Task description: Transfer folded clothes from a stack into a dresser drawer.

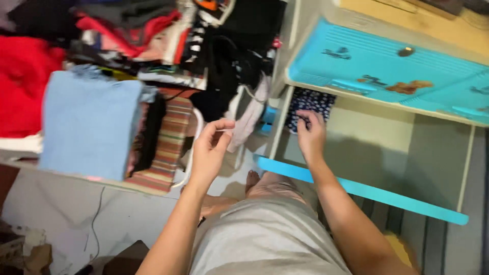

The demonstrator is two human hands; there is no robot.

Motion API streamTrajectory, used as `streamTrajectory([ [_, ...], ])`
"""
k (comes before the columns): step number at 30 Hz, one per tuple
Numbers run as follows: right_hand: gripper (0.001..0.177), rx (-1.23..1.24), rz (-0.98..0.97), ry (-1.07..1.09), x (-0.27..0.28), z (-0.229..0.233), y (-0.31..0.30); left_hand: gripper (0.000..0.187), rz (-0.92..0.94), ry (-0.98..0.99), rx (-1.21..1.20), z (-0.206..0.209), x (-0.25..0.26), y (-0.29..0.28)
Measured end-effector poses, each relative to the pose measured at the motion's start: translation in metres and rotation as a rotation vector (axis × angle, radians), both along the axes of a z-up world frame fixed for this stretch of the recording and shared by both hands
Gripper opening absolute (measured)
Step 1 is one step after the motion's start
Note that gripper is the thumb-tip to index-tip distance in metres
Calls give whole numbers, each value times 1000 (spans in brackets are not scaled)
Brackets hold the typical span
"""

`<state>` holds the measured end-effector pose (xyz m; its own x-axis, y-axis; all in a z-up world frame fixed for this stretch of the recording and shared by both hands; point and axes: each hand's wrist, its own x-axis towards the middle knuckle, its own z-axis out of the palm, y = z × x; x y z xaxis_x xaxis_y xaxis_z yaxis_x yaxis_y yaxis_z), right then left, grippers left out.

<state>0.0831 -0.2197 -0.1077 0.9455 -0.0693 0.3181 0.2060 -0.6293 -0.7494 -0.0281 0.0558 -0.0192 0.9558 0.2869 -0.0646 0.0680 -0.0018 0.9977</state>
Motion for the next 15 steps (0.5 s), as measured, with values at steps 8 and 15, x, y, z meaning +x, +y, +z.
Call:
streamTrajectory([
  [8,14,464,419,229,-53,71,175,27,404,-277,762,57,-69,117],
  [15,18,275,651,201,-128,118,338,52,351,-121,865,35,-136,241],
])
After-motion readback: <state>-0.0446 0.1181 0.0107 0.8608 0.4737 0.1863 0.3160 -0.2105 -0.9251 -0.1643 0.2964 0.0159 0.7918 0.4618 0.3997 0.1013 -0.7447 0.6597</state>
